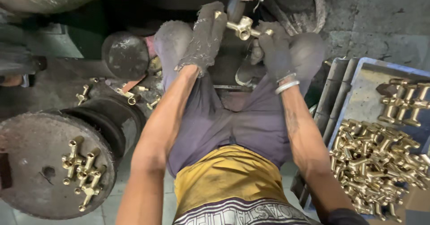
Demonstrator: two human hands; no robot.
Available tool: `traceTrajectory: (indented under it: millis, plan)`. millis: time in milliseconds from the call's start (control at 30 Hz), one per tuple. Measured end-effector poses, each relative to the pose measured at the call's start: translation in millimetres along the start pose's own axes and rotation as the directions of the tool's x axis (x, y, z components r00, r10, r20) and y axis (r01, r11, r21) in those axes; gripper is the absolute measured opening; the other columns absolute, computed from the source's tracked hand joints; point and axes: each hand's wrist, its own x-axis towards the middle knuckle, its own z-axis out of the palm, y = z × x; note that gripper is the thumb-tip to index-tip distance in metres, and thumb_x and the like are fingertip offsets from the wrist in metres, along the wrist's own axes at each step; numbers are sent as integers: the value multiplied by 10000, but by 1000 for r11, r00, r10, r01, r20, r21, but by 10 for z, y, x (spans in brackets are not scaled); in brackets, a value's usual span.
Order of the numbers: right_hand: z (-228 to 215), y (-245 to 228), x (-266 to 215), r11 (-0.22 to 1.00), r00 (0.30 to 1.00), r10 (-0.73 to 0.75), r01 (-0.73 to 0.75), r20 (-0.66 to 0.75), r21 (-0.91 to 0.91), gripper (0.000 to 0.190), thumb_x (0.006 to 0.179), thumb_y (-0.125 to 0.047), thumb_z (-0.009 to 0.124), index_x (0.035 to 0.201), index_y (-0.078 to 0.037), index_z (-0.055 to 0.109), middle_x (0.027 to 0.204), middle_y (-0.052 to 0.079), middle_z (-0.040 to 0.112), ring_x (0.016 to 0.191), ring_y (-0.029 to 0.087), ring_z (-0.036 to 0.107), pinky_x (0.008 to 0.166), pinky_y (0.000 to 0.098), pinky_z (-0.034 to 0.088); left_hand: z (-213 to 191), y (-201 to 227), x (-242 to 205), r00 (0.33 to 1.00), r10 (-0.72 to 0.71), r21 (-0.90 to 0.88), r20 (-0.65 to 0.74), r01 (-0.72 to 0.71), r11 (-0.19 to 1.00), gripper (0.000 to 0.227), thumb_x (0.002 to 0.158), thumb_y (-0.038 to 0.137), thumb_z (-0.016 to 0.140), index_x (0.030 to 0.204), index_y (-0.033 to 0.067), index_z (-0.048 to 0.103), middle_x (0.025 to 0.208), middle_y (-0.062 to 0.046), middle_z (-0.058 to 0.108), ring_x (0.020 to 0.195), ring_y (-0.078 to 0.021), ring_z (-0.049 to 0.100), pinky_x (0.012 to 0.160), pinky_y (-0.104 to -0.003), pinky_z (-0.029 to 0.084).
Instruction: The person sits on the floor and repeatedly picks up brass T-shaped metal fittings from a nearby bin. They press each fitting against a rotating grinding wheel to smooth its surfaces, then place the finished pieces into a blue bin. The process is repeated for multiple fittings.
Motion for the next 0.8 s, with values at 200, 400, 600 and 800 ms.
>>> traceTrajectory:
  millis: [200, 400, 600, 800]
  plan:
    - [-52, 206, 216, 999, 999, -29, 28, -32, -27, 176, 1013, -74, 565, 1180, -36, 528, 874, 98, 598, 675, 180, 585, 571, 349, 533, 166, -375, 128, 992, -94, 64, -78, 99, 993, 350, 1095, 290, 501, 1326, 32, 552, 1220, -190, 620, 1135, -315, 606, 983, -419, 472]
    - [-103, 304, 241, 996, 998, -45, 41, -48, -82, 170, 1003, -66, 583, 1163, -23, 548, 935, 124, 602, 741, 211, 600, 616, 365, 539, 234, -543, 193, 920, -392, -117, -7, 389, 914, 353, 1034, 314, 504, 1278, 64, 552, 964, -141, 589, 838, -230, 553, 765, -391, 487]
    - [-116, 345, 259, 988, 996, -72, 64, -55, -140, 165, 992, -57, 600, 1147, -10, 568, 997, 149, 607, 806, 242, 614, 660, 382, 545, 281, -679, 202, 975, -212, -78, -74, 206, 975, 299, 1075, 291, 496, 1228, 46, 572, 1047, -120, 585, 893, -219, 570, 817, -381, 492]
    - [-126, 385, 201, 974, 992, -113, 101, -50, -203, 160, 982, -49, 618, 1130, 3, 588, 1058, 175, 611, 871, 273, 628, 704, 398, 551, 296, -690, 144, 987, -134, -79, -89, 127, 989, 288, 1107, 289, 479, 1217, 40, 572, 1040, -124, 549, 908, -229, 537, 841, -388, 481]
